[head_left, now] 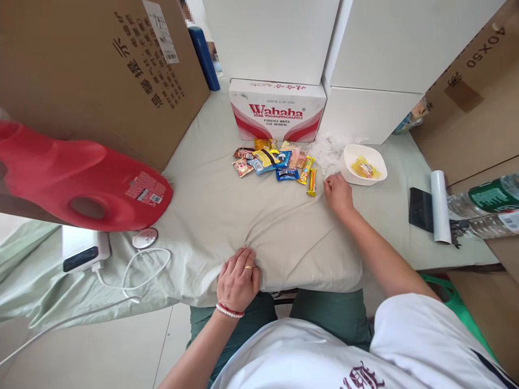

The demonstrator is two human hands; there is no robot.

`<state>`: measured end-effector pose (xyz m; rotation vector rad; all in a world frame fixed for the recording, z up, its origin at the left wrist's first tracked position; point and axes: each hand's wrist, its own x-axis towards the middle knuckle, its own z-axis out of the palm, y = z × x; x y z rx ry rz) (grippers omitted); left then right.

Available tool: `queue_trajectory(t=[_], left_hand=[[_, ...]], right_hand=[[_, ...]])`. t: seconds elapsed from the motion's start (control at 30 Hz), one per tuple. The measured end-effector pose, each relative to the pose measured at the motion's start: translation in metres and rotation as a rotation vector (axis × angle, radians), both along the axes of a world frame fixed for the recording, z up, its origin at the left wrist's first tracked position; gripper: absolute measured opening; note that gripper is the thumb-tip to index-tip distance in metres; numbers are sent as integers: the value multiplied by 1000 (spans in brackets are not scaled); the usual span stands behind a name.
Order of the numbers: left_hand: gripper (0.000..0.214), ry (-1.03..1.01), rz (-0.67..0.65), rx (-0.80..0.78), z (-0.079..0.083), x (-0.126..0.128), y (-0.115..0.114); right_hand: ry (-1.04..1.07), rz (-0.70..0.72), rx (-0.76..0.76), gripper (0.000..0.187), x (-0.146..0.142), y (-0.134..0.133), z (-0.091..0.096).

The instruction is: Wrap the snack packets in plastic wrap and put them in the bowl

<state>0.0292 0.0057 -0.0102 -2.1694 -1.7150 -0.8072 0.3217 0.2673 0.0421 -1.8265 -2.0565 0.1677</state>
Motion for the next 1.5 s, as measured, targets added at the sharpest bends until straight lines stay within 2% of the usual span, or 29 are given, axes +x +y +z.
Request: queue_trajectory(t=[0.13,0.2,0.27,0.33,0.4,0.43,0.53,0.63,0.7,0.73,0.77,0.83,0.9,0.93,0.97,1.0,1.07,1.1,1.17,1.23,1.27,1.33,1.4,1.47,1.5], left_hand=[[31,-84,-29,-16,3,-3,-1],[24,-191,2,5,10,-3,-1],[18,-377,49,-16,23,3,0],[27,-632,32,-202,38,18,6],[38,-873,-64,-559,52,40,18],[39,-944,-102,-683,57,52,27],[51,-963,-67,-784,61,85,58],[33,-1156,100,-811,53,99,83],[28,-1291,147,-823,47,98,92],[30,-1354,140,-834,44,95,93],[33,-1416,123,-845,42,91,93],[37,-1519,107,-832,38,80,88],[38,-1450,123,-730,37,67,79],[36,-1343,146,-651,38,60,73],[34,-1223,166,-578,40,53,67],[32,-1122,184,-520,43,47,61],[32,-1048,190,-520,49,34,45],[34,-1058,192,-557,52,28,37],[36,-1058,241,-626,57,18,20],[39,-1005,313,-638,59,9,6],[40,-978,348,-635,59,4,1],[41,-959,412,-618,58,-4,-6],[47,-1014,457,-582,56,-10,-8],[66,-1136,461,-539,53,-13,-7],[75,-1199,452,-521,51,-14,-6]], right_hand=[[424,162,15,19,20,-89,2],[621,211,-39,19,22,-134,1],[697,292,-87,19,17,-172,-1],[636,400,-122,18,7,-202,-4],[475,486,-167,16,-7,-222,-7],[374,513,-199,15,-15,-229,-9],[93,578,-300,17,-36,-242,-10],[37,702,-340,18,-39,-243,-5],[175,760,-333,18,-26,-235,3],[264,724,-307,19,-15,-227,7],[337,632,-262,22,-4,-216,10],[365,345,-146,31,20,-188,14],[227,110,-111,46,37,-157,14],[133,65,-155,54,42,-142,12],[46,57,-220,57,44,-129,11],[-26,77,-290,52,42,-117,9],[-103,137,-353,32,34,-95,10],[-107,159,-318,27,27,-84,12],[-72,172,-142,26,14,-58,20],[-30,148,42,29,4,-24,31],[-23,123,86,31,1,-4,37],[-53,32,31,38,1,34,47],[-109,-69,-85,55,6,61,55],[-163,-131,-103,68,15,71,58],[-187,-155,-84,68,20,69,57]])
